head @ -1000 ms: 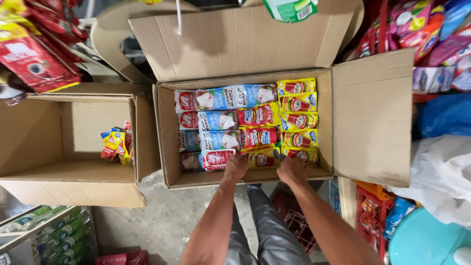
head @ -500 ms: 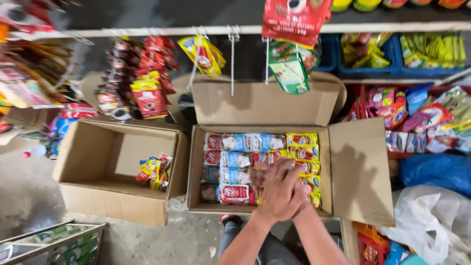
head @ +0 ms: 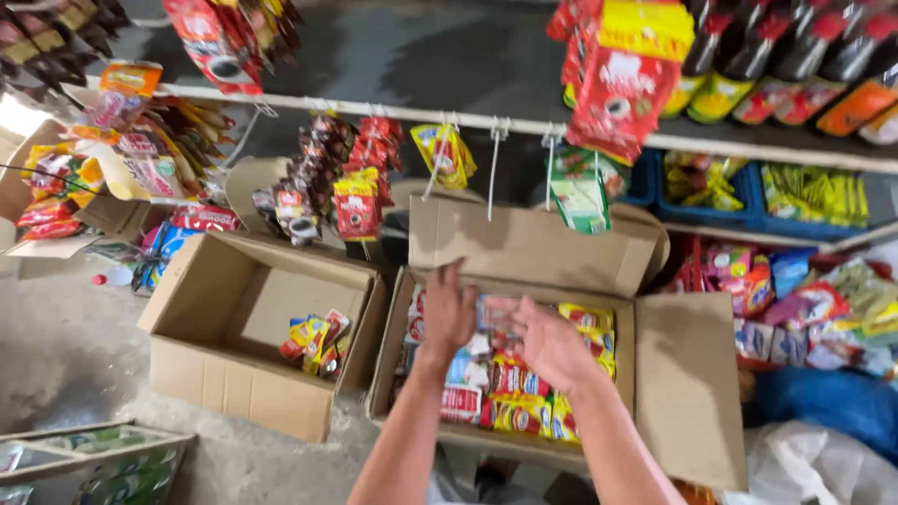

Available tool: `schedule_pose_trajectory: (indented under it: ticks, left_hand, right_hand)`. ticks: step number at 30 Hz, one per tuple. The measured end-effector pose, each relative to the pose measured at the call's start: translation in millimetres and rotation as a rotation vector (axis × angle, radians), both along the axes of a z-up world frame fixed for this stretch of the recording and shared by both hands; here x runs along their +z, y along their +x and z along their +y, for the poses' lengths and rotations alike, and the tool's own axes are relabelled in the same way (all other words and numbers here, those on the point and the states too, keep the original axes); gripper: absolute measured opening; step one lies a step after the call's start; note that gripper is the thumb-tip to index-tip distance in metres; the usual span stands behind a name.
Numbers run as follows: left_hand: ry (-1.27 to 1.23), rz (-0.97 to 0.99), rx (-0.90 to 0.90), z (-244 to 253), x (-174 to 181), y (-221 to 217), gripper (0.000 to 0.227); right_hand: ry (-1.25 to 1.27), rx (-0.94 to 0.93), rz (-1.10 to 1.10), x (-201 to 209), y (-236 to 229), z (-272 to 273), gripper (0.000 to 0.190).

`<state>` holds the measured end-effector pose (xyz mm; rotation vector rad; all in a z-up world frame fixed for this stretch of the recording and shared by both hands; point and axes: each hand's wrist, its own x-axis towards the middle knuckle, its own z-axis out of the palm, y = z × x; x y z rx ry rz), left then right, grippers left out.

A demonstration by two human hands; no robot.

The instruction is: Organizing various snack and condiment pouches/sachets into a cardboard box.

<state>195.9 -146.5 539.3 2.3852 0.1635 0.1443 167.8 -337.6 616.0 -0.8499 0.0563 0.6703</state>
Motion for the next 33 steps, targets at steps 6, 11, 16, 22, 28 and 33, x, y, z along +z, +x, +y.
schedule_pose_trajectory:
  ticks: [6,11,16,22,28,33]
  left_hand:
    - [-0.465,0.048,0.108,47.8,-28.4,68.4,0.062]
    - [-0.787,-0.018,0.124,64.0,-84.0,160.2,0.068]
    - [-1.108,0.1,0.109,75.4,-85.4,208.2,0.069]
    - [-1.445,0.171,0.222,76.8,-101.1,246.6,0.066]
    - [-1.675,0.171,0.194,70.1,-104.0,280.2,0.058]
    - [-1.281,0.108,0.148,78.0,-53.0,234.0,0.037]
  right_hand:
    - [-0.247,0.016,-0.101,-11.8,53.7,44.3,0.052]
    - [-0.364,-0.144,-0.158,-32.9,125.7,94.2,0.053]
    - [-0.425,-0.371,-0.043,-85.5,202.6,141.3,0.052]
    - [-0.433,-0.488,-0.153,-139.9,273.3,151.9,0.046]
    - [-0.755,-0.52,-0.243,-155.6,318.5,150.9,0.035]
    - [-1.288,-0.385,-0.444,-104.4,280.5,158.4,0.032]
